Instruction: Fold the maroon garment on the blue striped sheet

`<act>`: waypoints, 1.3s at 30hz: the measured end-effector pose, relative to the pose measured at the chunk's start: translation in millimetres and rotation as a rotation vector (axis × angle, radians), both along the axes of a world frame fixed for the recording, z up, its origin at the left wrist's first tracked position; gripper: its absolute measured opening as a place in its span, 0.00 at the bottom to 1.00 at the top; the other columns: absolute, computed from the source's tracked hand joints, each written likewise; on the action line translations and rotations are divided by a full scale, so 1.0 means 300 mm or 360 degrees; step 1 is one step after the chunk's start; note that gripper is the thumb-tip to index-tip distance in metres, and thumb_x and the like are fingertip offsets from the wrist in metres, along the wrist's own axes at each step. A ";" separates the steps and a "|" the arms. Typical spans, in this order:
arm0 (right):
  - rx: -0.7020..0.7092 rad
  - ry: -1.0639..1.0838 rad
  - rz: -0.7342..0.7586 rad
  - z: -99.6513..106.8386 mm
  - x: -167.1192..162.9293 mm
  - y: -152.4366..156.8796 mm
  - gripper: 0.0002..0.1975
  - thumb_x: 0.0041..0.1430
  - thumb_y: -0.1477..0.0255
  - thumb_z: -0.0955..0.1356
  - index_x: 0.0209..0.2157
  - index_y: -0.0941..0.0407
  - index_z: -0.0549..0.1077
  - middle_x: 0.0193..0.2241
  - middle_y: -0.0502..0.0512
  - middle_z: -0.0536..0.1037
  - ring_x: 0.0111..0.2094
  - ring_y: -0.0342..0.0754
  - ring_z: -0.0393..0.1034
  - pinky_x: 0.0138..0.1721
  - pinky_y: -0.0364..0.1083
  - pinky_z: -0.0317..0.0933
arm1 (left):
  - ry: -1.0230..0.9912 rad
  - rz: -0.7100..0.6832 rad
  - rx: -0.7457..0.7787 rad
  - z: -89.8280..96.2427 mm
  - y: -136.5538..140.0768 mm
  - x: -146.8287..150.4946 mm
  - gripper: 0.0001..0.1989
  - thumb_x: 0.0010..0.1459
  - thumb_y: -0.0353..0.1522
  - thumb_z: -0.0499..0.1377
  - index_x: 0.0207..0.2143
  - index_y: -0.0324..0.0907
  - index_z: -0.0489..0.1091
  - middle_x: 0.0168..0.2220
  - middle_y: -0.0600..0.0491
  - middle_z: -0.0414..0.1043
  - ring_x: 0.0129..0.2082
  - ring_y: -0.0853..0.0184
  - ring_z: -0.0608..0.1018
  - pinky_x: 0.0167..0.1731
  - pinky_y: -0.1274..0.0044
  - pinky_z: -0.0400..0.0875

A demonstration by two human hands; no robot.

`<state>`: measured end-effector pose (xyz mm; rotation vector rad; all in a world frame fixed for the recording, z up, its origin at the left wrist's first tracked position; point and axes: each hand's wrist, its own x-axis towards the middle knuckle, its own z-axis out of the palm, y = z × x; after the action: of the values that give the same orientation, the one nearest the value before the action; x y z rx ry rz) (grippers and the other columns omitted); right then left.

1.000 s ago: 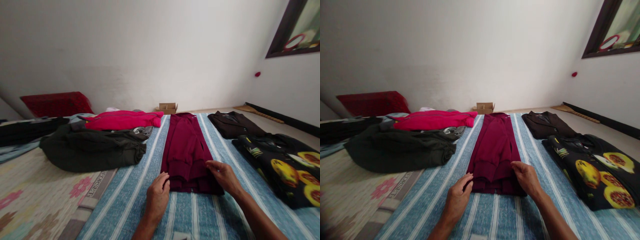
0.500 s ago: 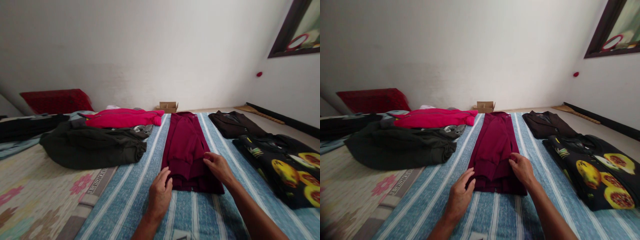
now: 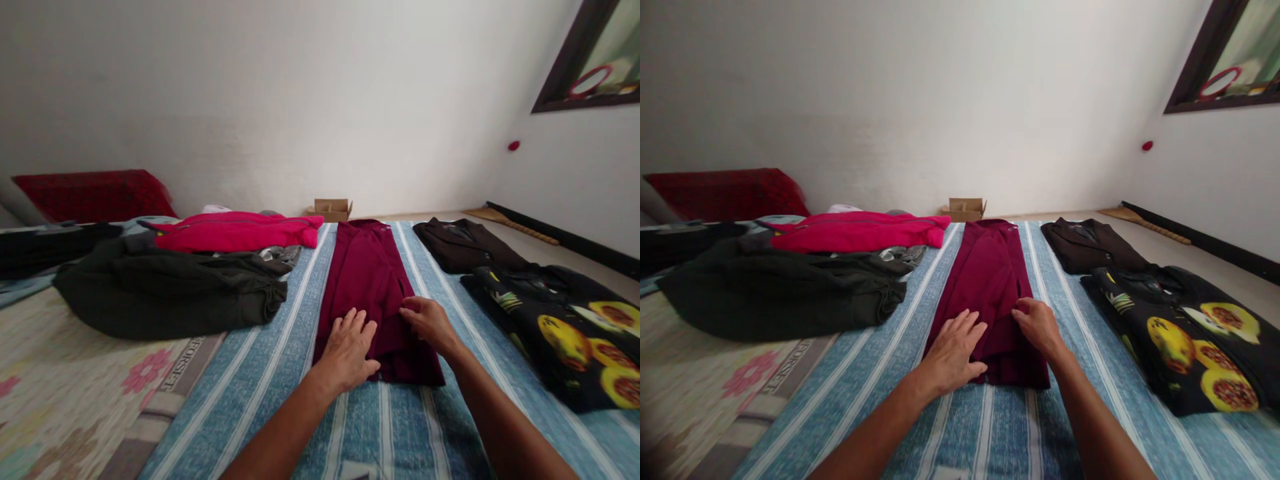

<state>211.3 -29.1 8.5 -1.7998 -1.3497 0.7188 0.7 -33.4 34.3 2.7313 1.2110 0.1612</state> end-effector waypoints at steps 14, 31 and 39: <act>0.0131 0.1248 0.0044 -0.014 0.013 -0.003 0.21 0.45 0.65 0.72 0.41 0.59 0.70 0.22 0.50 0.74 0.18 0.40 0.67 0.14 0.37 0.55 | 0.0044 -0.0082 0.0032 0.039 0.058 0.041 0.13 0.53 0.32 0.52 0.41 0.43 0.67 0.38 0.48 0.74 0.40 0.56 0.76 0.40 0.68 0.69; 0.0262 0.0669 0.0666 -0.022 -0.037 -0.026 0.09 0.51 0.66 0.69 0.32 0.58 0.75 0.31 0.53 0.78 0.33 0.46 0.70 0.35 0.44 0.63 | -0.0391 0.0234 -0.0028 0.039 0.176 0.000 0.10 0.56 0.29 0.50 0.31 0.42 0.70 0.27 0.52 0.75 0.29 0.65 0.77 0.30 0.77 0.64; 0.0522 -0.0690 0.0935 -0.020 -0.106 -0.019 0.10 0.58 0.76 0.63 0.35 0.53 0.76 0.31 0.53 0.76 0.35 0.47 0.67 0.35 0.43 0.60 | -0.0557 0.0284 0.0207 0.041 0.163 0.007 0.10 0.56 0.28 0.50 0.36 0.41 0.71 0.28 0.50 0.76 0.29 0.65 0.77 0.31 0.77 0.65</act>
<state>179.5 -34.9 2.3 -1.3384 -2.1915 0.3635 2.7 15.6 46.5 2.5448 1.3738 0.7284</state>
